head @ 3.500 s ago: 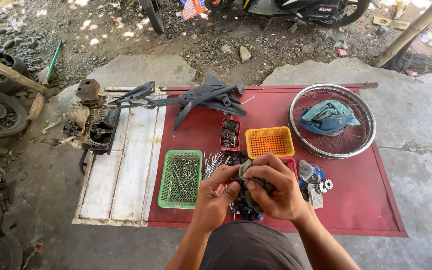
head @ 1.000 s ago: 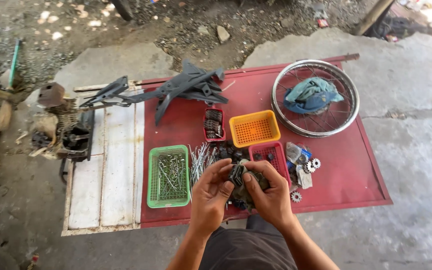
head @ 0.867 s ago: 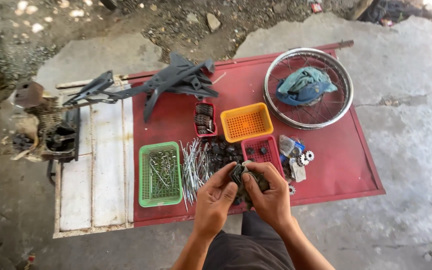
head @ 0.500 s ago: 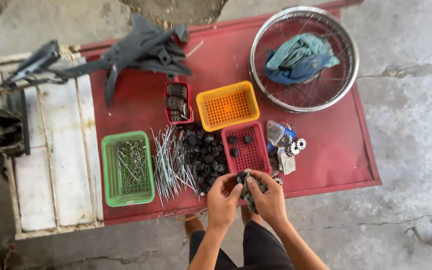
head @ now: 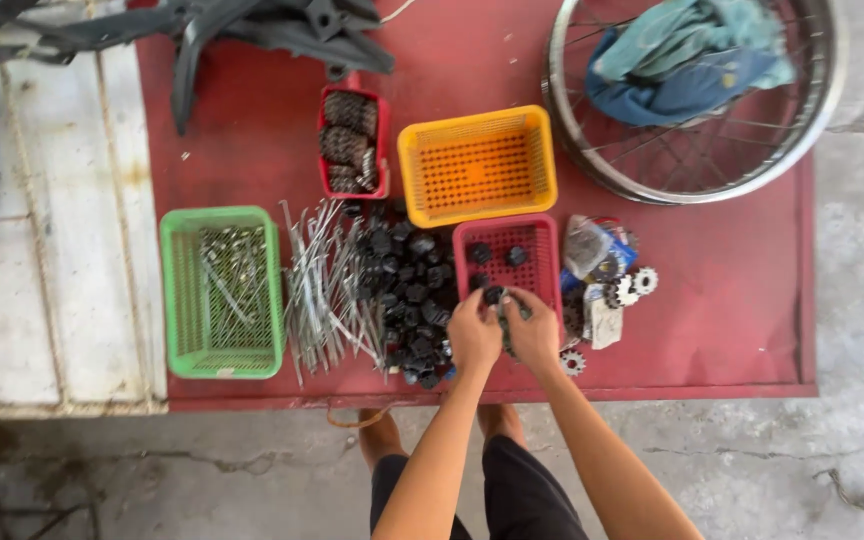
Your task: Cleaning and sorting motorcycle spokes and small engine components on a work table.
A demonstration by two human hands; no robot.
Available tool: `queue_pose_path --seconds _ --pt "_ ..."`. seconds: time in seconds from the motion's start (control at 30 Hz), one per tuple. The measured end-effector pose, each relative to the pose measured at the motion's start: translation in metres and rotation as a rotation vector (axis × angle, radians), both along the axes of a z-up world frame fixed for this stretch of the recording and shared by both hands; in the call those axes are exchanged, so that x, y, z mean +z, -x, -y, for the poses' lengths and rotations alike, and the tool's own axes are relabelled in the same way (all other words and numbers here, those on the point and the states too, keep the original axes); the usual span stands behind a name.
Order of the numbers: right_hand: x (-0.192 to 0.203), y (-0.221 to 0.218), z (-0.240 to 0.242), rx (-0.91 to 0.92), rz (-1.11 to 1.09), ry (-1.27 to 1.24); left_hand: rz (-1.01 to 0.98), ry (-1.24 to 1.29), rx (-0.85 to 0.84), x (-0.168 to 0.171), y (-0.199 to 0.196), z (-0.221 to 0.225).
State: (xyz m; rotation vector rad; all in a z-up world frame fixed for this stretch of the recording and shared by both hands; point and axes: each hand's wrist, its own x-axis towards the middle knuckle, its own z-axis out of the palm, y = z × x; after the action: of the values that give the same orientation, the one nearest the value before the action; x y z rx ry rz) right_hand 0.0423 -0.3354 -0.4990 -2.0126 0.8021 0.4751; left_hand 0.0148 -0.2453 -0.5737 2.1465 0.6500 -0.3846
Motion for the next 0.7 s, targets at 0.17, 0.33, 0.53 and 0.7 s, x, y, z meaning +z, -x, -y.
queue_pose_path --seconds 0.17,0.33,0.53,0.7 --pt "-0.004 0.003 -0.005 0.005 -0.003 0.013 0.103 0.05 -0.052 0.059 -0.014 -0.032" --pt "0.024 0.011 -0.05 0.033 -0.03 -0.024 0.085 -0.06 0.048 0.07 0.002 -0.106" --pt "0.036 0.008 -0.144 0.092 -0.114 -0.177 -0.055 -0.259 0.161 0.022 0.015 -0.214" --pt "0.004 -0.002 -0.204 0.09 -0.136 -0.25 0.037 -0.33 0.038 -0.031 -0.016 -0.279"
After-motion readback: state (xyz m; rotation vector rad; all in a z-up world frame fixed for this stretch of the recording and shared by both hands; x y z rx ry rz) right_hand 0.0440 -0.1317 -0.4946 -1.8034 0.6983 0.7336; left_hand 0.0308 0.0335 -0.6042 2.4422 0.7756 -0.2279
